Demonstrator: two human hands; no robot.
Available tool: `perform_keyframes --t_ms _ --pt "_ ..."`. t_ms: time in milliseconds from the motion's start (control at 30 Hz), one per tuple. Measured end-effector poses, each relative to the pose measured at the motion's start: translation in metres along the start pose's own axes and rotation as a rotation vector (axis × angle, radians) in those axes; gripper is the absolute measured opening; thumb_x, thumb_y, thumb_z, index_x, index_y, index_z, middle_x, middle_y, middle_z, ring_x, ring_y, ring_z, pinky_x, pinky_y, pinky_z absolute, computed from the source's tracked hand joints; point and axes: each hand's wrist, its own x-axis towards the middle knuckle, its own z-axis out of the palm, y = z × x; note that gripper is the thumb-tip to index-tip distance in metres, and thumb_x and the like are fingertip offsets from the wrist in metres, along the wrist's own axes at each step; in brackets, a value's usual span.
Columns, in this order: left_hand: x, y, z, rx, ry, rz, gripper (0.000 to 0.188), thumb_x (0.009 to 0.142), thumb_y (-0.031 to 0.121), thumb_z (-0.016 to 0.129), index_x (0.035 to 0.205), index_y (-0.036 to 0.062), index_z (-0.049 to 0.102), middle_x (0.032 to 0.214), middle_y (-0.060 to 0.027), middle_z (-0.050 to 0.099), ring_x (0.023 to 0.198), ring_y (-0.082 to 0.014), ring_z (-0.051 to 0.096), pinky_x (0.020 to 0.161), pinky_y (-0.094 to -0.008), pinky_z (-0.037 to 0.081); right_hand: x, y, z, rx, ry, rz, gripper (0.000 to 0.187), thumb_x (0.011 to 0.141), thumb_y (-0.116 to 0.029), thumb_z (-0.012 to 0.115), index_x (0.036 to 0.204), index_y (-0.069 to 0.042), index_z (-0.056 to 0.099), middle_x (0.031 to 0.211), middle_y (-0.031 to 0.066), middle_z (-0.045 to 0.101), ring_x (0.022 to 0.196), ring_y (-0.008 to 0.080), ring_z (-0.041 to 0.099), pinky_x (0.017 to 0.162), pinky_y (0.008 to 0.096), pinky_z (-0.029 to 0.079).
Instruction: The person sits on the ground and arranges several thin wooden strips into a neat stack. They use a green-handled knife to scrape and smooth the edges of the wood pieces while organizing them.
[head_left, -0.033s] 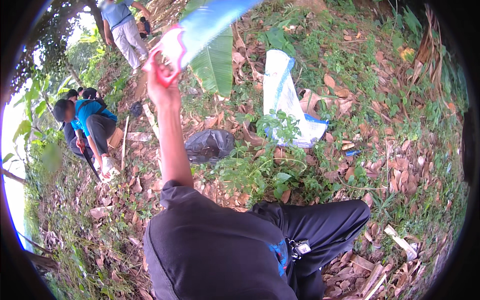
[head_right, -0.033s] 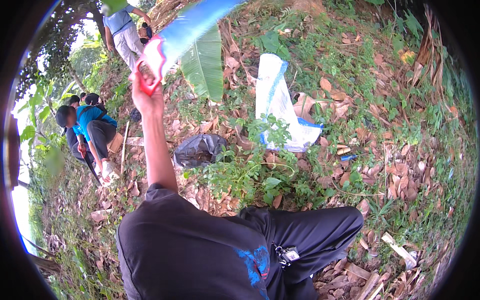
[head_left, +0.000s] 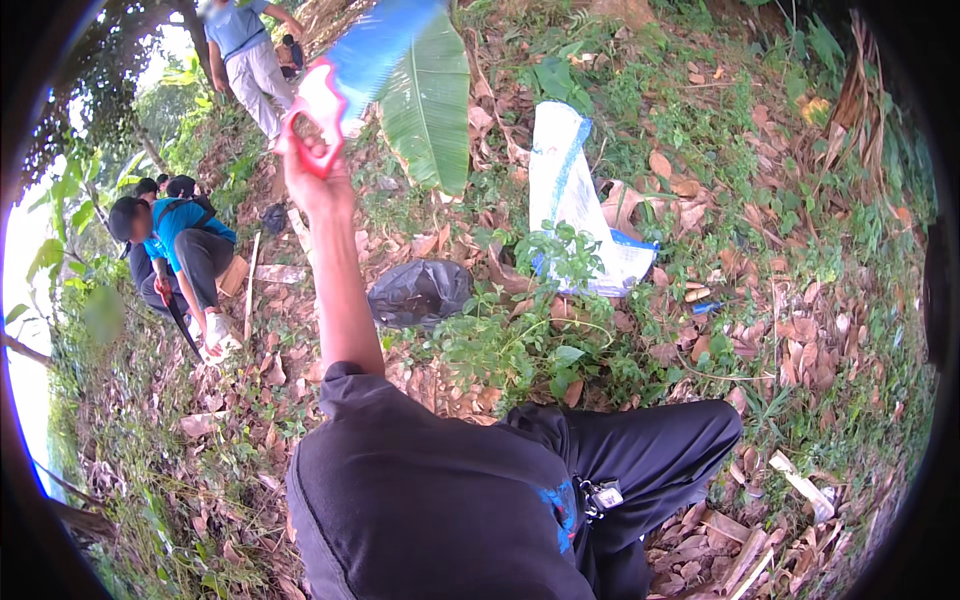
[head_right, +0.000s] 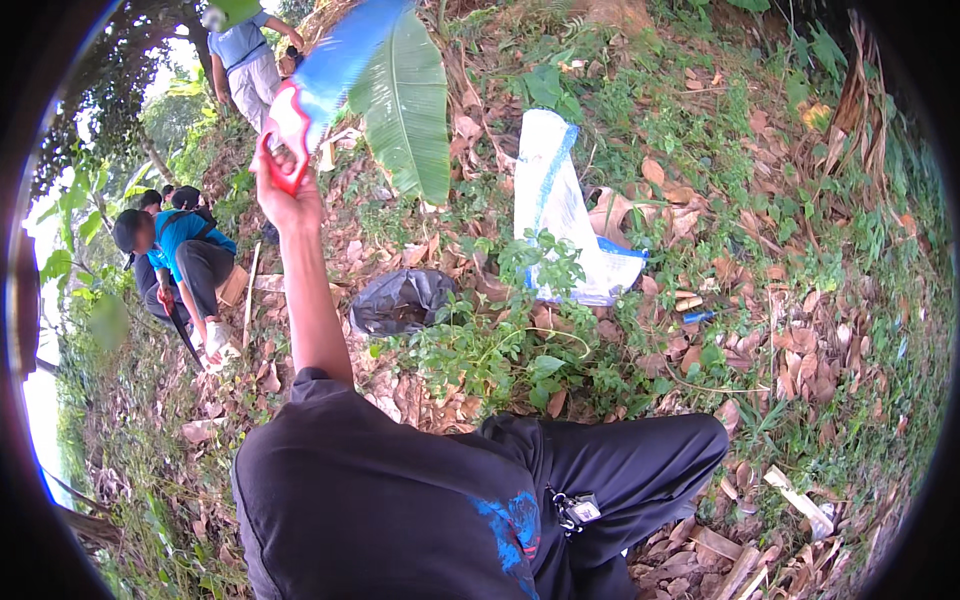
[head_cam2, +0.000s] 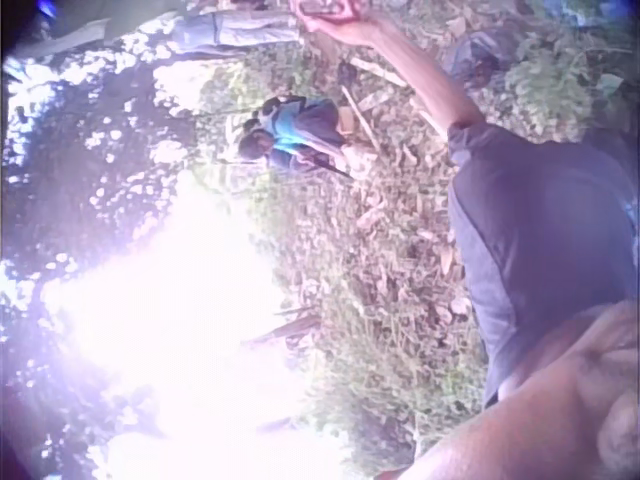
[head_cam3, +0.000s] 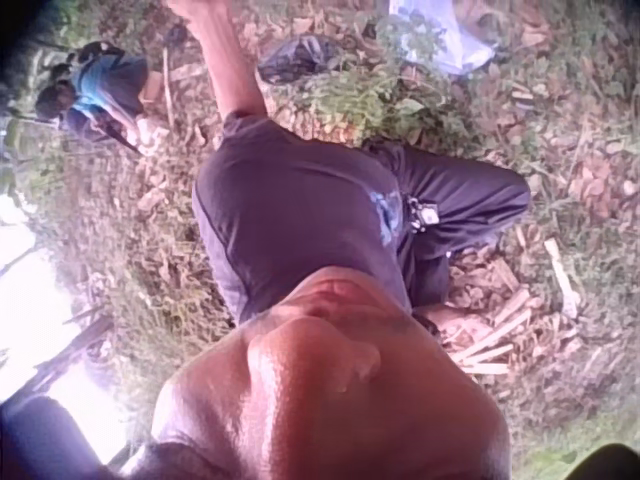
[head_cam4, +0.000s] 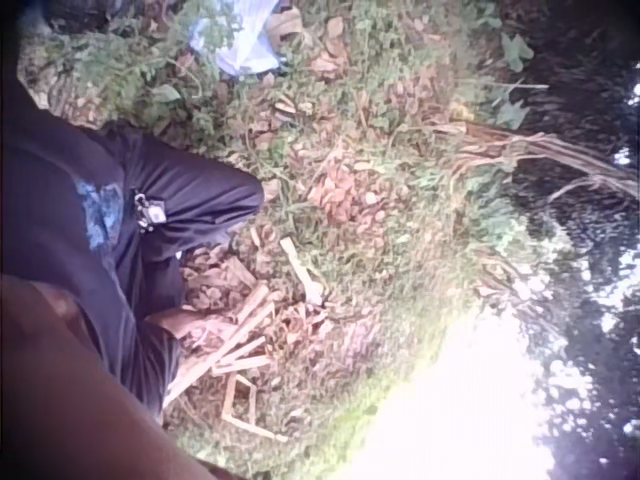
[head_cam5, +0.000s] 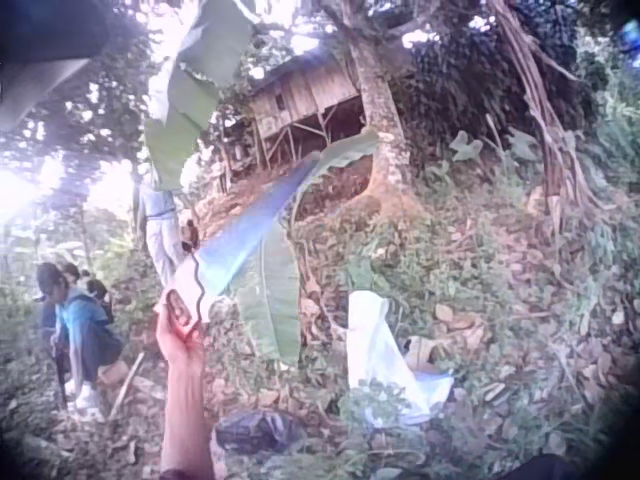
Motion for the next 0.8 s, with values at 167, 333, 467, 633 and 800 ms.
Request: perform_keyframes --t_ms 167,333,467,633,800 --pt "0.079 0.011 -0.063 -0.275 0.332 -0.029 0.031 0.097 0.037 0.039 0.091 0.0108 0.054 0.074 -0.0027 0.055 0.058 -0.0153 0.049 0.046 -0.0268 0.036 -0.017 -0.05 0.029 0.097 -0.148 -0.007 0.036 0.093 -0.026 0.051 0.116 0.001 0.059 0.103 0.026 0.064 0.092 0.0375 0.064 0.082 0.0451 0.049" --pt "0.129 0.0 -0.098 -0.455 0.485 -0.037 0.026 0.092 0.027 0.038 0.096 0.0123 0.059 0.081 -0.0042 0.062 0.056 -0.0162 0.05 0.042 -0.0254 0.037 -0.027 -0.068 0.039 0.142 -0.202 -0.008 0.037 0.093 -0.027 0.051 0.116 0.001 0.059 0.103 0.026 0.064 0.091 0.0376 0.064 0.082 0.0452 0.049" --pt "0.14 -0.006 -0.124 -0.475 0.599 -0.044 0.029 0.091 0.036 0.038 0.097 0.014 0.056 0.08 -0.0037 0.058 0.056 -0.0155 0.051 0.042 -0.0248 0.04 -0.033 -0.063 0.034 0.132 -0.213 -0.002 0.037 0.093 -0.027 0.051 0.116 0.001 0.059 0.102 0.026 0.065 0.091 0.0377 0.064 0.082 0.0453 0.049" --pt "0.163 -0.004 -0.15 -0.407 0.615 -0.003 0.03 0.09 0.031 0.037 0.097 0.0102 0.058 0.081 -0.0059 0.058 0.062 -0.017 0.052 0.043 -0.0253 0.04 -0.03 -0.069 0.038 0.133 -0.217 -0.004 0.038 0.092 -0.028 0.051 0.115 0.001 0.06 0.102 0.0261 0.065 0.091 0.0378 0.064 0.082 0.0455 0.049" --pt "0.2 -0.002 -0.165 -0.349 0.662 -0.011 0.031 0.091 0.03 0.036 0.096 0.0088 0.058 0.083 -0.0075 0.061 0.058 -0.0174 0.052 0.043 -0.0256 0.041 -0.02 -0.087 0.049 0.139 -0.211 0.007 0.039 0.092 -0.029 0.051 0.115 0.001 0.06 0.101 0.0261 0.065 0.091 0.0379 0.064 0.082 0.0456 0.049"
